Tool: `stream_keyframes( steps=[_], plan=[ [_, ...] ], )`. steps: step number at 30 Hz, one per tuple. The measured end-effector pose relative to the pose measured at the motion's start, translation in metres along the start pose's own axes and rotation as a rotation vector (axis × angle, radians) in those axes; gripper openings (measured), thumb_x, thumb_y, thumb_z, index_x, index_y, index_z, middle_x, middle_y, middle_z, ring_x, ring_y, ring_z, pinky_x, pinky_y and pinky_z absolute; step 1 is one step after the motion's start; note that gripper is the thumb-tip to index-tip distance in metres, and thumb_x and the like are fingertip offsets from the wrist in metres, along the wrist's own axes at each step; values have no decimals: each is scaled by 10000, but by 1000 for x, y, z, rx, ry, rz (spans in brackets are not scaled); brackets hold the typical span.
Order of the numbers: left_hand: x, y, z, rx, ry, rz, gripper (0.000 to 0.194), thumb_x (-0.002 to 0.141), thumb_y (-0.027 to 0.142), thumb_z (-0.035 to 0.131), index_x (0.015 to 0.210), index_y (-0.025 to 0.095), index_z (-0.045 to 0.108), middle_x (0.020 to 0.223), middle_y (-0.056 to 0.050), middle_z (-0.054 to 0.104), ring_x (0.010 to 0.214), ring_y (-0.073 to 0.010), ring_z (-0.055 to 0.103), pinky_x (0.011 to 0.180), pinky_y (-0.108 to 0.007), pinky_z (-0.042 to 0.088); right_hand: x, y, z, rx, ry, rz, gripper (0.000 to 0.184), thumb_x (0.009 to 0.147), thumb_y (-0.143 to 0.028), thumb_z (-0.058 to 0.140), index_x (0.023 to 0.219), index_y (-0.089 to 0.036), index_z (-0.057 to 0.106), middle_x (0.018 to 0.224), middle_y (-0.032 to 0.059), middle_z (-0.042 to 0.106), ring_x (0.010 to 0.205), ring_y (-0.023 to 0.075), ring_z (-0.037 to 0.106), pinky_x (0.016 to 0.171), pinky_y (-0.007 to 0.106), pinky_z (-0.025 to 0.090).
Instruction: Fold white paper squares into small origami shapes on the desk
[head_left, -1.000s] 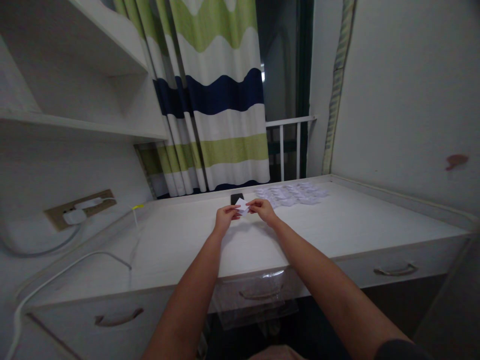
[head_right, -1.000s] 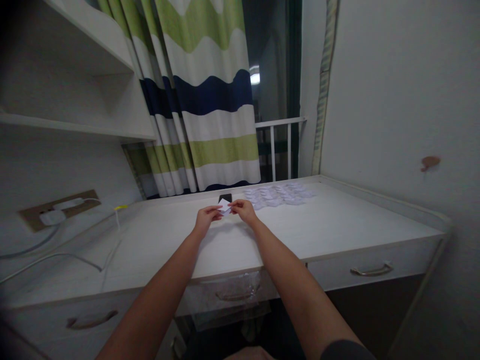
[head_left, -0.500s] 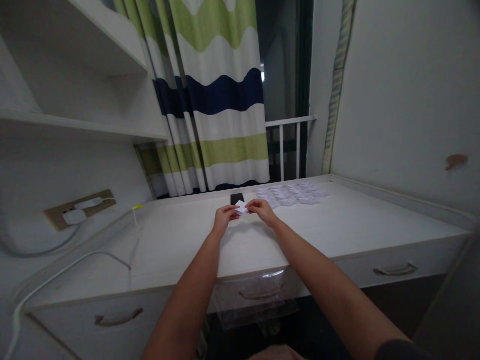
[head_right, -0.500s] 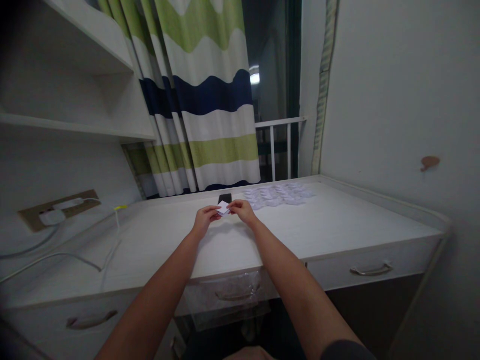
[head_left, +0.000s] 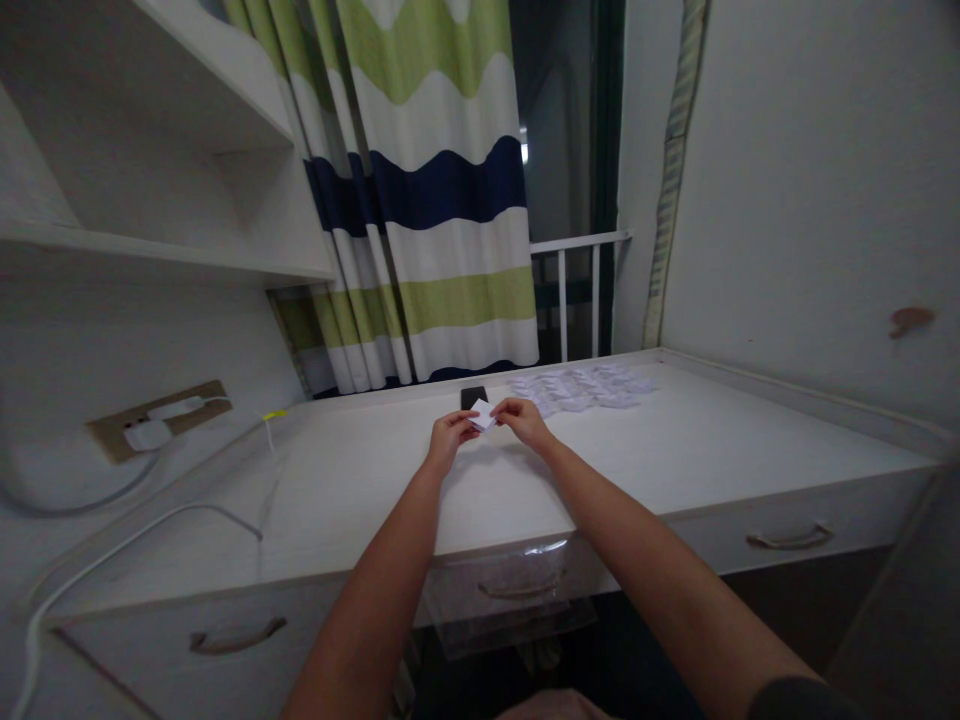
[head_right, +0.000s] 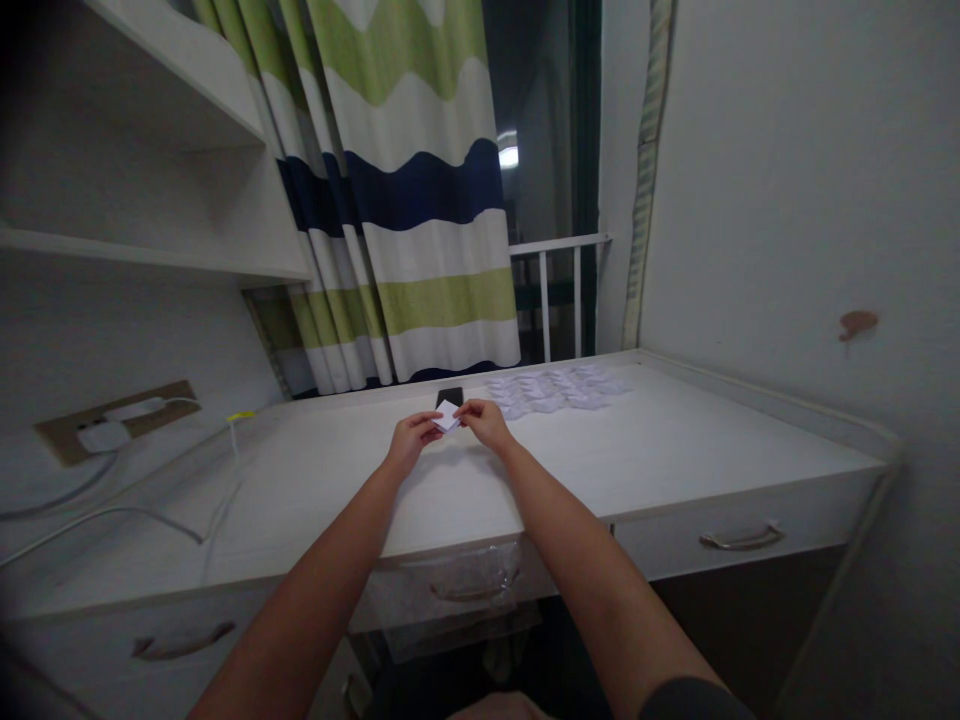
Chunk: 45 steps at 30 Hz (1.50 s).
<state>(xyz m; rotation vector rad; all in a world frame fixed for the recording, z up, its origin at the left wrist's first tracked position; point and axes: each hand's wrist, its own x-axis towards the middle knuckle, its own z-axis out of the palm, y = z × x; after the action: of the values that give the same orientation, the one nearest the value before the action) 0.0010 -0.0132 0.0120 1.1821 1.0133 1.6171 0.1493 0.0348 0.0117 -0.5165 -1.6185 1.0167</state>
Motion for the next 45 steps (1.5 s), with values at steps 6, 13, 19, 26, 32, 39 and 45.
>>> stream_keyframes(
  steps=[6,13,19,26,32,39,45],
  plan=[
    [-3,3,1,-78,-45,-52,185,572,211,599,717,105,643,634,-57,644,561,-123,588,585,-258,483,2,3,0,-56,9,-19,122,565,-109,513,580,-160,623,521,-20,572,524,96,512,562,235,421],
    [-2,1,1,-10,-5,-73,250,533,291,698,681,119,594,614,-34,623,532,-100,563,558,-236,473,1,5,1,-133,-23,-64,157,575,-88,497,605,-160,633,542,-18,586,531,93,519,563,225,420],
    [-1,0,0,22,23,-90,262,529,255,702,713,145,553,619,-17,615,524,-99,566,550,-235,467,-1,2,1,-174,-35,-80,189,585,-71,484,622,-163,644,549,-15,587,534,93,519,575,228,422],
    [-1,0,-1,42,10,-40,297,499,278,703,706,150,531,600,-2,595,521,-95,562,504,-203,446,-5,-9,2,38,-84,42,114,631,-191,541,666,-154,644,636,3,621,588,97,554,591,230,455],
    [-2,1,-1,120,-16,69,285,517,299,689,695,149,527,614,4,577,536,-93,551,491,-198,454,-8,-14,6,157,3,210,184,635,-314,636,744,-167,615,617,-7,613,526,84,560,524,209,471],
    [-2,-3,4,267,-57,231,218,546,291,657,655,145,537,664,7,558,583,-98,540,491,-212,477,-8,-10,7,143,-28,427,129,667,-231,642,646,-105,620,580,21,619,478,72,554,470,173,466],
    [-1,-2,3,244,-61,208,222,541,283,665,655,144,536,662,3,574,600,-109,556,514,-225,487,-9,-10,6,167,-25,470,60,636,-145,663,610,-99,632,526,4,611,443,52,535,482,153,462]
  ],
)
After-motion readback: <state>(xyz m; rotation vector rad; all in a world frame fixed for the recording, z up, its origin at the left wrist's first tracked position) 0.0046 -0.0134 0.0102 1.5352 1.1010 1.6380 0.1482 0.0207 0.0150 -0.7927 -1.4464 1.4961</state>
